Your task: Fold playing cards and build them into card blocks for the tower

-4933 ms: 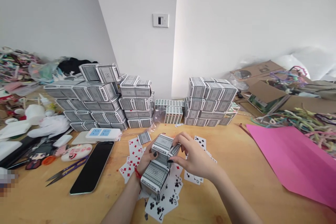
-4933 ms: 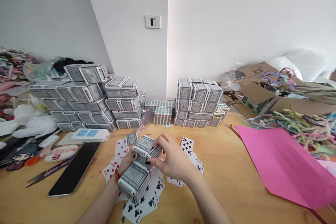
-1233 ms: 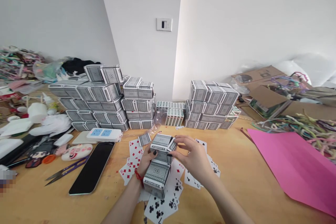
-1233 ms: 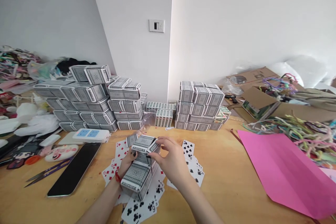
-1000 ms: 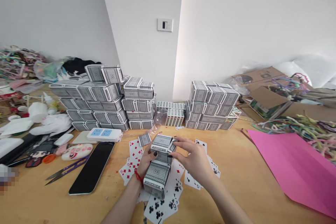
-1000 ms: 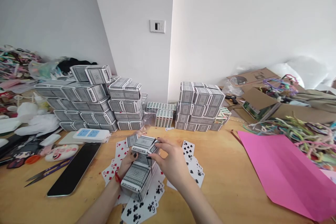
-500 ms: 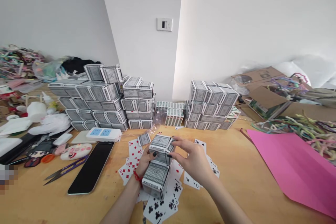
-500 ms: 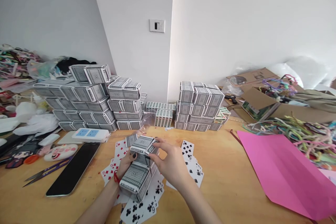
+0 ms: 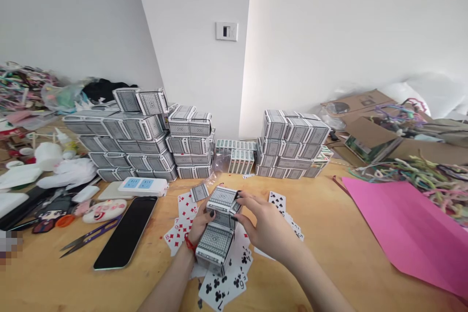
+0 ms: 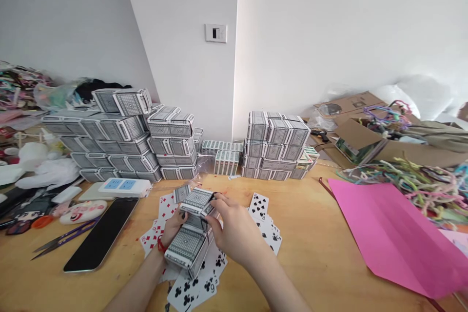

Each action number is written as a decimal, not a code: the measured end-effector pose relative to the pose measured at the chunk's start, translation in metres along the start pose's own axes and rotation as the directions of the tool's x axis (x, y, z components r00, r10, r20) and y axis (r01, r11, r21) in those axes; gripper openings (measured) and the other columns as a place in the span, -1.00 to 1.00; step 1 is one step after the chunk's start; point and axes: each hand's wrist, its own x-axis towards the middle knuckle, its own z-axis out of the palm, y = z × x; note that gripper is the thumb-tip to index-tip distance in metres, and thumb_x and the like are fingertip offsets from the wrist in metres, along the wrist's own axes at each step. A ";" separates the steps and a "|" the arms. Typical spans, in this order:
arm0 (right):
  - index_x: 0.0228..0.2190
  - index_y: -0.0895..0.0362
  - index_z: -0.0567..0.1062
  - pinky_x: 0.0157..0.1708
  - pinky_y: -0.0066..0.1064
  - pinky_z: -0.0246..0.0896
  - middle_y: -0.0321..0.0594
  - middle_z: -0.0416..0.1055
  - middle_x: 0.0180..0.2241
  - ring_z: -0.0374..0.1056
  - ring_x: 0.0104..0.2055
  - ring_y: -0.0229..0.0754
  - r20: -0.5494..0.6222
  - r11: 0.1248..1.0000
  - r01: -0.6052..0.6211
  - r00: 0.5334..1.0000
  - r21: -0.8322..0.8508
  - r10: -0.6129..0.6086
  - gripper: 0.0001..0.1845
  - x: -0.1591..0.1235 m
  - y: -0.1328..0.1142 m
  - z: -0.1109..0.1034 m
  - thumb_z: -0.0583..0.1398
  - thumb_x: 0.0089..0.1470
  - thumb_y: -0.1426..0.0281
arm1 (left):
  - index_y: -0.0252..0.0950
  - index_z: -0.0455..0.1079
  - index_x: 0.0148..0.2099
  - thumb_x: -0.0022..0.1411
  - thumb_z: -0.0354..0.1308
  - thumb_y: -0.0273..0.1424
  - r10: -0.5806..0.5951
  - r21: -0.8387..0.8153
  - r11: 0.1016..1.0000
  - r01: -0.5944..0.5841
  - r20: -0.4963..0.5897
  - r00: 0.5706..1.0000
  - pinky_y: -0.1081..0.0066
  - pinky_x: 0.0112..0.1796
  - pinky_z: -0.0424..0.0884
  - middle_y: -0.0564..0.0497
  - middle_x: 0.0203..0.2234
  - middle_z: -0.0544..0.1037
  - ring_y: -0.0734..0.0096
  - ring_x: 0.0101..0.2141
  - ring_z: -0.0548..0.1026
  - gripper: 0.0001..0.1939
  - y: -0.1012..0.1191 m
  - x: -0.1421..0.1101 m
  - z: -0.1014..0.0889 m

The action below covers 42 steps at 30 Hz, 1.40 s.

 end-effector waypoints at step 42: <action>-0.14 0.14 0.42 0.02 -0.17 0.25 -0.09 0.44 -0.09 0.33 0.00 -0.02 -0.106 0.840 -0.202 0.950 0.503 0.292 -0.55 0.006 0.004 0.014 0.28 -0.13 0.33 | -0.24 0.42 -0.08 -0.32 0.38 -0.40 -0.010 -0.026 1.000 0.011 0.031 0.999 0.38 -0.32 0.44 -0.02 -0.38 0.59 0.15 -0.28 0.52 -0.38 0.005 -0.003 0.008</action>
